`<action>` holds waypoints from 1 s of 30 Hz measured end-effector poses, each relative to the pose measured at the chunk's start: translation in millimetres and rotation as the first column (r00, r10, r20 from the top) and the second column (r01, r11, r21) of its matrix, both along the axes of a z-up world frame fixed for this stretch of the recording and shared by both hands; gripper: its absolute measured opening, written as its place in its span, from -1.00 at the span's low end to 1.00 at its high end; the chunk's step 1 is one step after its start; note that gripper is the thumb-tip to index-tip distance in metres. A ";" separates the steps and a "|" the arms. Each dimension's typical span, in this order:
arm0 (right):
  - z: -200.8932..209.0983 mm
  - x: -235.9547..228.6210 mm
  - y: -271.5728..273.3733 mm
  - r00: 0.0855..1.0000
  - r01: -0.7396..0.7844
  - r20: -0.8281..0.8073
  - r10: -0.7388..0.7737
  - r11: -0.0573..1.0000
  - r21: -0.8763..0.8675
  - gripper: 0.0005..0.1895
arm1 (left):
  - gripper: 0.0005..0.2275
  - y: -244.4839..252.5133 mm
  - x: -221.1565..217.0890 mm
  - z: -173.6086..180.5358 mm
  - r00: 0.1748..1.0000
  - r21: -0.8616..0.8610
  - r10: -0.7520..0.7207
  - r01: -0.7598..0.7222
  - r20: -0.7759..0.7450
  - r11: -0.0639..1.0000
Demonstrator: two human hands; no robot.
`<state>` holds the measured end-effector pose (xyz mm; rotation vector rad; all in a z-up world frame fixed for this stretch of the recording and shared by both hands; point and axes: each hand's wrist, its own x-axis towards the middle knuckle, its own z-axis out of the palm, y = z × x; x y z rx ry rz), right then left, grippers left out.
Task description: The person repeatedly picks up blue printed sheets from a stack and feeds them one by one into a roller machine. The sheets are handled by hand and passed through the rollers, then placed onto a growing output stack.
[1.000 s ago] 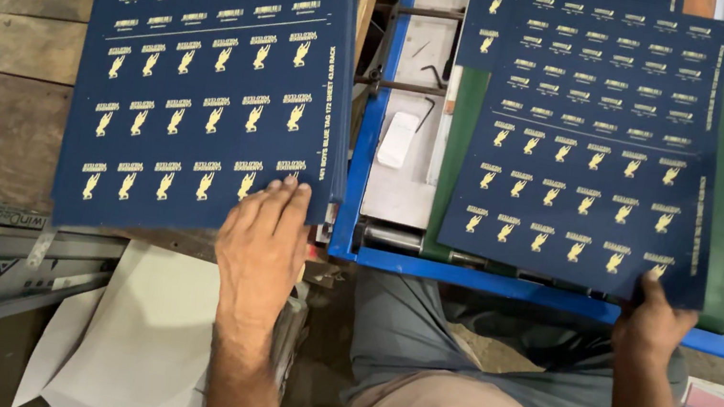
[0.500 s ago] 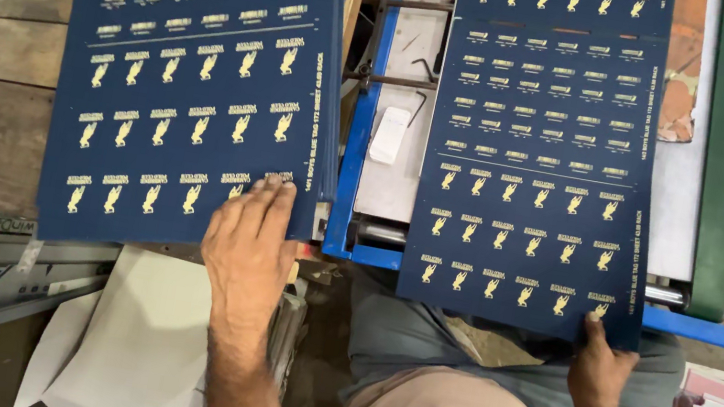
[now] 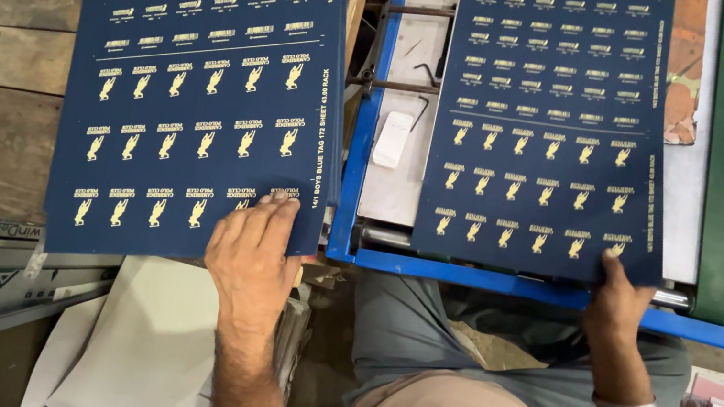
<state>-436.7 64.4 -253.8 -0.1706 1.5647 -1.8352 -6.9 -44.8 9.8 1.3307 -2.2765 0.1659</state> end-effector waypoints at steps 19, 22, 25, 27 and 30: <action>-0.5 1.8 20.7 0.922 -0.323 0.213 0.323 0.946 -0.034 -0.55 | -0.49 2.2 0.4 1.3 0.995 0.059 -0.009 0.003 0.095 0.998; 22.9 19.1 14.4 0.898 -0.394 0.205 0.390 0.919 -0.022 -0.55 | -0.49 -2.8 16.0 9.5 0.996 0.122 -0.085 0.086 -0.015 0.989; 59.0 43.1 3.7 0.844 -0.504 0.155 0.513 0.858 -0.096 -0.54 | -0.55 -5.3 24.8 16.8 0.976 0.068 -0.087 0.103 -0.200 0.992; 90.4 64.5 -8.7 0.794 -0.593 0.107 0.599 0.801 -0.086 -0.51 | -0.57 -7.6 21.0 22.0 0.957 0.010 -0.080 0.086 -0.280 0.996; 131.5 96.5 -14.1 0.625 -0.763 0.015 0.780 0.615 -0.198 -0.46 | -0.64 5.5 -18.3 9.5 0.951 0.007 -0.105 0.112 -0.289 0.994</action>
